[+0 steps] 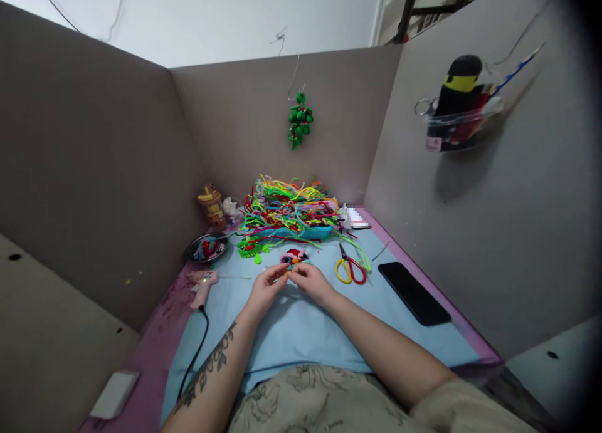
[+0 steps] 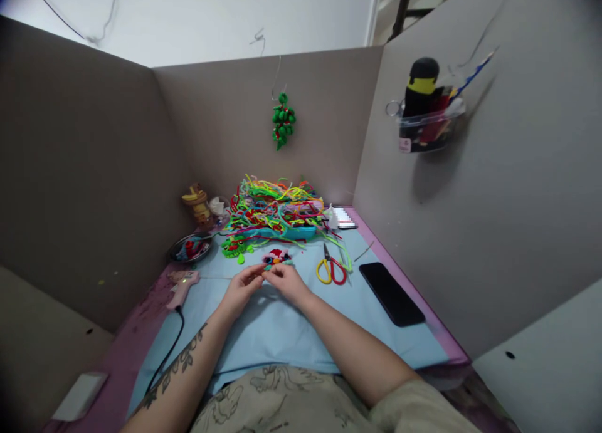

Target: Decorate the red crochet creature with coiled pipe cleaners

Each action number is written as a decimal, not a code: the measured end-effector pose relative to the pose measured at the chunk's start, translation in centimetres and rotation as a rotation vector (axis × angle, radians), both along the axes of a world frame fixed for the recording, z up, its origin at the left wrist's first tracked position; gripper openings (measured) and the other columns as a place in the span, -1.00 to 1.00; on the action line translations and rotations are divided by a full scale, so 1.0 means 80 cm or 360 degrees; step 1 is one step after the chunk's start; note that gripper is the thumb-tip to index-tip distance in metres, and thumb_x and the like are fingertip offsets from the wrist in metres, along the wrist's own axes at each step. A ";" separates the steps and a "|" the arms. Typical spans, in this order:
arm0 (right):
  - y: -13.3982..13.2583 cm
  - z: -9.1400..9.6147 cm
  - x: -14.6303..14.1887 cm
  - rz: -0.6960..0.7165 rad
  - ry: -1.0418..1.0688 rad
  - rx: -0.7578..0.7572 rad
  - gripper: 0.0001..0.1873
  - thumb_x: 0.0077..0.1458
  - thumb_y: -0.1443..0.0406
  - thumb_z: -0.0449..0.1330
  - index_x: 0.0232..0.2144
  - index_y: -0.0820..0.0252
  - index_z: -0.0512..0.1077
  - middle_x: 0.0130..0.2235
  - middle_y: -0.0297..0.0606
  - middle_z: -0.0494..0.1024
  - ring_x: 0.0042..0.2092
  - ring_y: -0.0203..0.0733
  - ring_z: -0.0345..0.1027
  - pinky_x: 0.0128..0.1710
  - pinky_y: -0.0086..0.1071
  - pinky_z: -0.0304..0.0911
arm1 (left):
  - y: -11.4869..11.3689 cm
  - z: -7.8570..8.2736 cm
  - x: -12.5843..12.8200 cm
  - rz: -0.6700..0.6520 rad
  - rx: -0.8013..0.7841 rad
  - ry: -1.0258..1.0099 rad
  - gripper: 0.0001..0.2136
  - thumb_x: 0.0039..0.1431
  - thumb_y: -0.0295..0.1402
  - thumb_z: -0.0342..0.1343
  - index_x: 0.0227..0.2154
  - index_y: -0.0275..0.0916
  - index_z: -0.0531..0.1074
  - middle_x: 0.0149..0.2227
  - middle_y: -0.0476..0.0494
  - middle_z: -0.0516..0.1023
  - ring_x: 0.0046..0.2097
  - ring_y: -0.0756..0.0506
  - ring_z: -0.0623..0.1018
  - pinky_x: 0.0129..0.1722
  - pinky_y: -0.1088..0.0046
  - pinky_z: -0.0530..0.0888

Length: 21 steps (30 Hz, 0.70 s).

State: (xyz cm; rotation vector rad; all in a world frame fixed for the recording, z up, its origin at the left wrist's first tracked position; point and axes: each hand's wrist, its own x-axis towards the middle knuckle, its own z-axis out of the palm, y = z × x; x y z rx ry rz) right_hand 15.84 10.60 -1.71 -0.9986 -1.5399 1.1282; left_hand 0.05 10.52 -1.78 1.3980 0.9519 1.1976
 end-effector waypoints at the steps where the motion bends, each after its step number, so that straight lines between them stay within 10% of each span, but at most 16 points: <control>1: 0.001 -0.001 0.000 0.0074 0.0061 -0.0090 -0.61 0.03 0.06 0.17 -0.64 0.18 0.23 -0.69 -0.51 0.16 -0.62 -0.40 0.00 -0.61 -0.48 -0.08 | 0.000 0.000 0.000 -0.0023 0.0020 0.0007 -0.67 -0.07 -0.28 0.27 -0.19 -0.27 0.54 -0.16 -0.21 0.56 -0.19 -0.12 0.52 -0.21 0.41 0.43; 8: -0.005 0.003 0.000 0.0150 0.0233 -0.0040 -0.60 0.01 0.00 0.17 -0.56 0.21 0.30 -0.63 -0.48 0.21 -0.60 -0.40 0.01 -0.60 -0.48 -0.07 | 0.004 -0.004 -0.002 -0.0019 0.0003 -0.0054 -0.79 -0.01 -0.29 0.23 -0.31 -0.28 0.55 -0.43 -0.08 0.56 -0.42 -0.01 0.47 -0.36 0.48 0.39; 21: -0.018 0.009 -0.004 -0.0063 -0.0053 0.0381 -0.83 -0.02 0.26 0.23 -0.51 0.21 0.32 -0.51 -0.42 0.30 -0.47 -0.35 0.15 -0.48 -0.47 0.09 | -0.006 0.005 -0.002 -0.0172 0.0014 -0.0319 -0.73 -0.01 -0.30 0.28 -0.26 -0.23 0.38 -0.34 -0.02 0.45 -0.30 0.01 0.44 -0.28 0.52 0.35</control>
